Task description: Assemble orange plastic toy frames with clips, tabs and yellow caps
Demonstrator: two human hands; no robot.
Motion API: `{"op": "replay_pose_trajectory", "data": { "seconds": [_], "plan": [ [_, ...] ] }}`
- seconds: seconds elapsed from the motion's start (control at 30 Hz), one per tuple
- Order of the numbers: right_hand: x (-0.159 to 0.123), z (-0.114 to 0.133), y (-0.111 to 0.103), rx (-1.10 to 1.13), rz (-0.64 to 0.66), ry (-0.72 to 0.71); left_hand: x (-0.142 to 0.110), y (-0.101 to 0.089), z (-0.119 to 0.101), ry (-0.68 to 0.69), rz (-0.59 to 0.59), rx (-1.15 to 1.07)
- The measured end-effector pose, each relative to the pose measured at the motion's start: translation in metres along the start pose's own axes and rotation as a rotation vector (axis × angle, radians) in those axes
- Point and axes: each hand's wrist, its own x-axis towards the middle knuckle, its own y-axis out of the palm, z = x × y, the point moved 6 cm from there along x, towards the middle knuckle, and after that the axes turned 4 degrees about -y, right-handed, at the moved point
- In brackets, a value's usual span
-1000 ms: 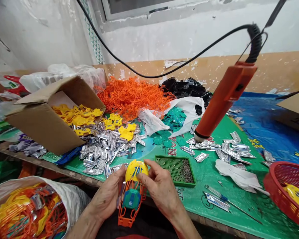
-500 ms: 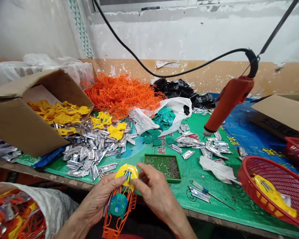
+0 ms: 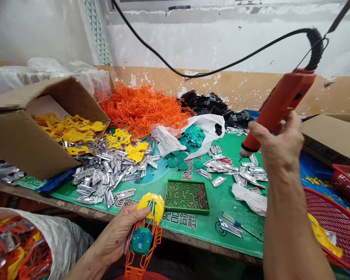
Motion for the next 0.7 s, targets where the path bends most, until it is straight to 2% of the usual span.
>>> {"op": "replay_pose_trajectory", "data": {
  "seconds": [0.07,0.17,0.23,0.3,0.43,0.57,0.7],
  "plan": [
    [0.001,0.004,0.023,0.107,0.015,0.039,0.0,0.0,0.0,0.0,-0.015,0.012],
    [-0.002,0.014,0.046,0.259,0.067,0.118,0.0,-0.002,0.0,-0.015,-0.052,0.044],
    [-0.009,0.023,0.059,0.335,0.183,0.203,0.0,-0.003,0.0,-0.029,-0.065,0.065],
    [-0.023,0.031,0.072,0.42,0.356,0.338,0.001,-0.003,0.001,-0.048,-0.071,0.076],
    [-0.064,0.053,0.085,0.455,0.542,0.423,0.003,-0.002,0.005,-0.093,-0.084,0.057],
    [-0.107,0.061,0.087,0.494,0.549,0.469,0.006,-0.002,0.01,-0.12,-0.073,-0.002],
    [-0.137,0.053,0.084,0.498,0.505,0.512,0.005,-0.005,0.014,-0.136,-0.088,-0.031]
  ]
}}
